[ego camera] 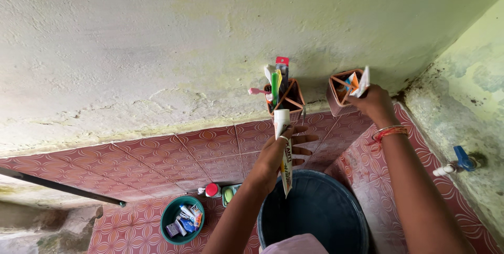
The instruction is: The person sorts various toiletries from a green basin and places them into wall-mounted holders. They handle toothbrushes, toothpaste tubes, and small bottles, arranging them into designated compartments on the wall.
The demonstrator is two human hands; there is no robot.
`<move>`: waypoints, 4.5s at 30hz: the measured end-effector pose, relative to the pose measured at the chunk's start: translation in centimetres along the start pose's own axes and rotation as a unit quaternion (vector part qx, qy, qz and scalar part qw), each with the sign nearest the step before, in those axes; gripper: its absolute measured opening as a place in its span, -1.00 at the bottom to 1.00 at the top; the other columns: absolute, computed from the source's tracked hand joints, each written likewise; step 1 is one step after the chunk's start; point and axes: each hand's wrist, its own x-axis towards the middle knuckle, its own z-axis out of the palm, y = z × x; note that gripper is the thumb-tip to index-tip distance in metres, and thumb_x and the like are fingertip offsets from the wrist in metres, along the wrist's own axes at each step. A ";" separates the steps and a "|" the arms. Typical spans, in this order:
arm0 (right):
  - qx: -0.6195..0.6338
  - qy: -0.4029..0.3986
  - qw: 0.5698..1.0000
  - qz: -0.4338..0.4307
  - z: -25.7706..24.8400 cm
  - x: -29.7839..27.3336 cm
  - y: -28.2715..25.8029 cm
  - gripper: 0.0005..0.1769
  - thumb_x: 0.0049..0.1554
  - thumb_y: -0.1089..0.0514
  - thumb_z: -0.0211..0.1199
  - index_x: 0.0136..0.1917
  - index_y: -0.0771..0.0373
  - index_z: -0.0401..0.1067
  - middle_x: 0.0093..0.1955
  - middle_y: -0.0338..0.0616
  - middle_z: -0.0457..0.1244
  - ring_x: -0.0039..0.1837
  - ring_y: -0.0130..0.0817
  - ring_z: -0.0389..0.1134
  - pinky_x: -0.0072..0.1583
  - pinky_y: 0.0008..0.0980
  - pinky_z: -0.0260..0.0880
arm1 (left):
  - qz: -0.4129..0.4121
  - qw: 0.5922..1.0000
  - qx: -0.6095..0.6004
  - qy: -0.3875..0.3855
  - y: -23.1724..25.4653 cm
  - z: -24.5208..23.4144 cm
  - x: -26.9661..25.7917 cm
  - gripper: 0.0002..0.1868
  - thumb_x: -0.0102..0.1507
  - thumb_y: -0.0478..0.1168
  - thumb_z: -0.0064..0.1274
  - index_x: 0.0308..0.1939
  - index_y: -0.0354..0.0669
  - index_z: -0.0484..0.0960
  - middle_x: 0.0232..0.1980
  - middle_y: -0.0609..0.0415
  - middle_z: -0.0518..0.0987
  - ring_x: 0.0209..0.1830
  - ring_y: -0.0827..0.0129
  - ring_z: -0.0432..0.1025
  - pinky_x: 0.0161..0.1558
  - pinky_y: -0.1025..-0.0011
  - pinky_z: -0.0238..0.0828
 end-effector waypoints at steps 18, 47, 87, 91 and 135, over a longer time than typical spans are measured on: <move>0.028 -0.061 0.985 0.156 -3.3 -0.2 -5.3 -0.54 0.28 -0.11 0.08 -0.10 0.32 0.55 -0.37 -0.14 0.42 -0.41 -0.46 0.37 -0.28 -0.41 0.38 | -0.008 0.999 0.028 0.017 0.0 0.1 -0.6 -0.49 0.43 0.06 -0.33 0.30 -0.09 0.49 0.14 0.04 0.68 -0.10 0.30 0.51 -0.02 0.31 0.44; -0.050 0.079 0.994 -0.061 3.0 2.3 2.6 -0.53 0.37 -0.05 0.00 0.35 0.35 0.27 -0.10 0.40 0.36 -0.05 0.39 0.38 -0.06 0.21 0.39 | 0.029 1.000 0.008 -0.009 -0.5 0.5 -1.3 -0.49 0.46 0.03 -0.37 0.30 -0.16 0.47 0.16 -0.02 0.67 -0.03 0.26 0.54 0.06 0.26 0.47; -0.165 0.034 0.948 -0.270 -8.6 1.9 -11.0 -0.78 -0.08 0.26 0.47 -0.13 0.35 0.55 -0.11 0.18 0.36 0.02 0.14 0.40 0.12 -0.01 0.40 | 0.226 0.554 0.801 0.025 -9.2 6.2 19.9 -0.32 0.19 0.11 0.20 0.25 -0.22 0.48 0.49 -0.04 0.25 0.51 0.12 0.12 0.38 0.12 0.12; -0.182 -0.010 0.951 -0.251 -7.8 2.8 -10.8 -0.84 -0.11 0.29 0.43 -0.20 0.33 0.55 -0.09 0.15 0.36 0.03 0.12 0.41 0.14 -0.03 0.42 | 0.227 0.515 0.826 0.021 -9.2 5.3 20.3 -0.28 0.18 0.13 0.19 0.29 -0.23 0.46 0.47 -0.03 0.26 0.41 0.14 0.18 0.34 0.13 0.14; -0.210 -0.059 0.951 -0.220 -1.4 5.1 -8.4 -0.80 -0.05 0.32 0.41 -0.09 0.32 0.59 -0.12 0.26 0.40 -0.01 0.15 0.47 0.08 -0.05 0.50 | 0.207 0.507 0.837 0.018 -10.2 5.5 20.4 -0.28 0.18 0.09 0.19 0.33 -0.17 0.44 0.51 -0.04 0.20 0.36 0.16 0.24 0.29 0.16 0.19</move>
